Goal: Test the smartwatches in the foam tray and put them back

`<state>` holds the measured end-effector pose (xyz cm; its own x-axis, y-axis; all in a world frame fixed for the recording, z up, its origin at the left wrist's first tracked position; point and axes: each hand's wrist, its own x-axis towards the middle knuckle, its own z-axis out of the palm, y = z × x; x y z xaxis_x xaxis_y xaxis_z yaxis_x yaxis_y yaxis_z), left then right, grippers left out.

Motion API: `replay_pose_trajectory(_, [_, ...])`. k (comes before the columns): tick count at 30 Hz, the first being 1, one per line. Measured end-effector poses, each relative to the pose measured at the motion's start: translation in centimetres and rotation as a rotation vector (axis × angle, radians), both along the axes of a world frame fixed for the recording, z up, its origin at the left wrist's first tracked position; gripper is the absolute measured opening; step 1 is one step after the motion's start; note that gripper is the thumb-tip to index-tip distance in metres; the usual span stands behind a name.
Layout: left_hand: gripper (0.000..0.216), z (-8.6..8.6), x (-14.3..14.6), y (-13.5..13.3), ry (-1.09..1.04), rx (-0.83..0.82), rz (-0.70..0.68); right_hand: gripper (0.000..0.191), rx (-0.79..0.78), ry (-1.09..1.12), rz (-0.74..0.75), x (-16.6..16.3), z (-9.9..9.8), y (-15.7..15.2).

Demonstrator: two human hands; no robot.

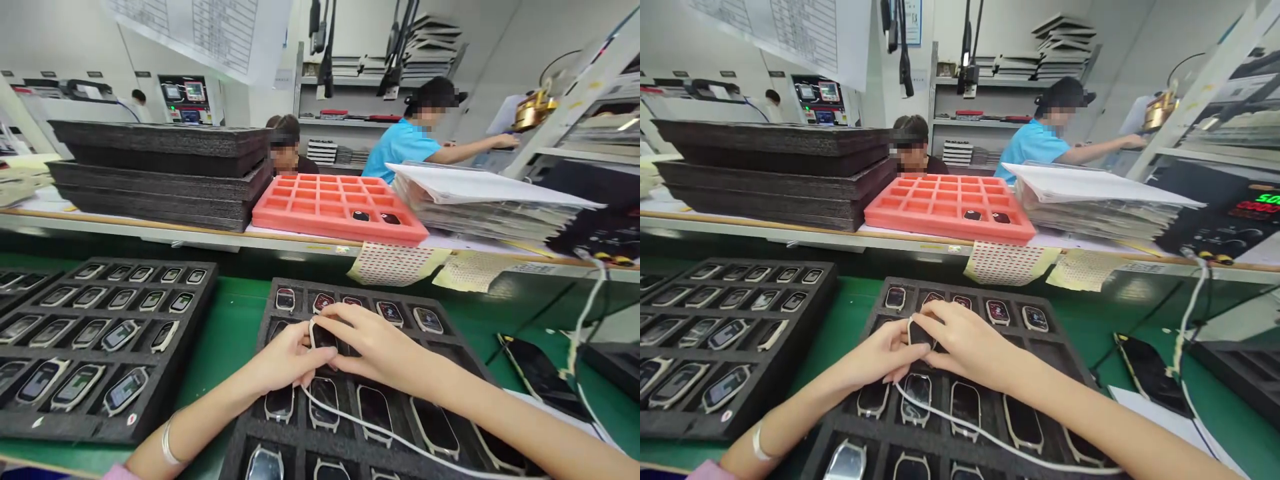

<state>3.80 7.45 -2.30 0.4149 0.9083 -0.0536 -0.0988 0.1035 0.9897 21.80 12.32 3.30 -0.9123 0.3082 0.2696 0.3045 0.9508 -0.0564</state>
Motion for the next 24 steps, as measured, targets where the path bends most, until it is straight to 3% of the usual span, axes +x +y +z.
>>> replay_pose_trajectory(8, [0.030,1.1,-0.2,-0.5,-0.079,-0.034,-0.019,0.039,-0.170,0.239,0.053,0.1,-1.9,-0.2])
replay_pose_trajectory(17, [0.032,0.9,-0.1,-0.5,-0.027,-0.023,-0.063,0.036,-0.373,0.215,-0.022,0.7,-2.1,-0.8])
replay_pose_trajectory(24, [0.035,0.4,-0.1,-0.6,0.002,-0.008,-0.065,0.040,-0.337,0.217,-0.016,0.8,-2.4,-0.9])
